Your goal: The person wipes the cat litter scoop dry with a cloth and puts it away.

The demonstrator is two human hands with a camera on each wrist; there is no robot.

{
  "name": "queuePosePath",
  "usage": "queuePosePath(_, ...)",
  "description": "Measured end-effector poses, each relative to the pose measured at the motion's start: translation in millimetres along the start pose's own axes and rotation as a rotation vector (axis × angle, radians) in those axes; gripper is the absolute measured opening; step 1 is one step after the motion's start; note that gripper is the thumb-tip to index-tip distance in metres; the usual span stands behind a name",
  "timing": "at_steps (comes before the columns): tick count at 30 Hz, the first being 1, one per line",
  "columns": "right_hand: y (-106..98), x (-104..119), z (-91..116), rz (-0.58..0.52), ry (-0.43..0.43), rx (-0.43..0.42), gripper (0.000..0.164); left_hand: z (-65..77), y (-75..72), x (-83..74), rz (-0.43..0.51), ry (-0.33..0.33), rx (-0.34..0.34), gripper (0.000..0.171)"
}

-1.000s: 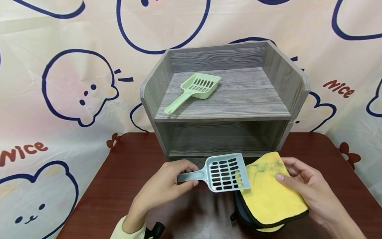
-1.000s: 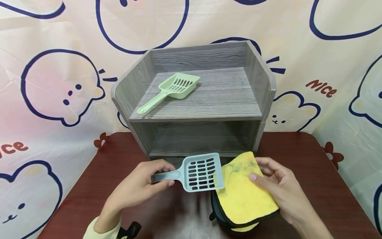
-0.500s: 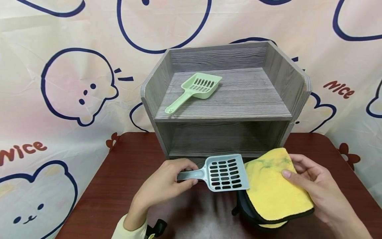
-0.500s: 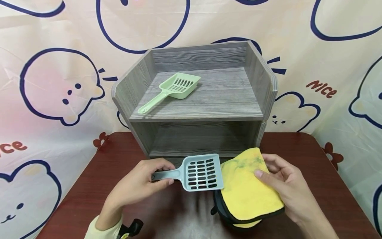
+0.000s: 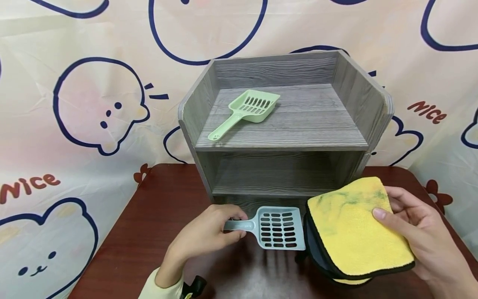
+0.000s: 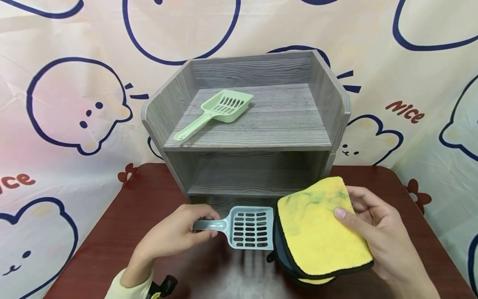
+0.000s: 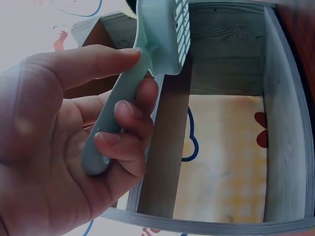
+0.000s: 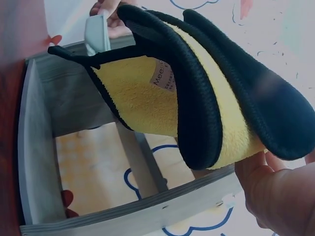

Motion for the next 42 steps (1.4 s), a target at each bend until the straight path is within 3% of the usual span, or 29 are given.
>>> queuePosePath(11, 7, 12, -2, 0.002, -0.081, -0.009, 0.048, -5.4, 7.3, -0.8, 0.029, 0.021, -0.049, 0.016)
queuePosePath(17, 11, 21, -4, -0.033, -0.124, 0.028, 0.047, -8.3, 13.6, 0.7, 0.028, 0.009, -0.042, 0.015)
queuePosePath(26, 20, 24, -4, -0.090, -0.141, 0.105, 0.048, -15.0, 26.0, -0.7, 0.083, 0.045, -0.050, 0.015)
queuePosePath(34, 28, 16, -8, -0.088, -0.086, 0.159, 0.045, -17.2, 28.3, -4.4, 0.141, 0.074, -0.073, 0.017)
queuePosePath(42, 28, 7, -10, 0.137, 0.040, 0.014, 0.043, -13.2, 19.8, -11.1, 0.153, 0.063, -0.143, 0.015)
Point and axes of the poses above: each hand's wrist, its own z-axis away from the middle knuckle, its own y-axis out of the palm, x = y × z, the point moved 2 cm from there along -z, towards the middle knuckle, and after that the axes turned 10 degrees about z, right-handed, at the moved point
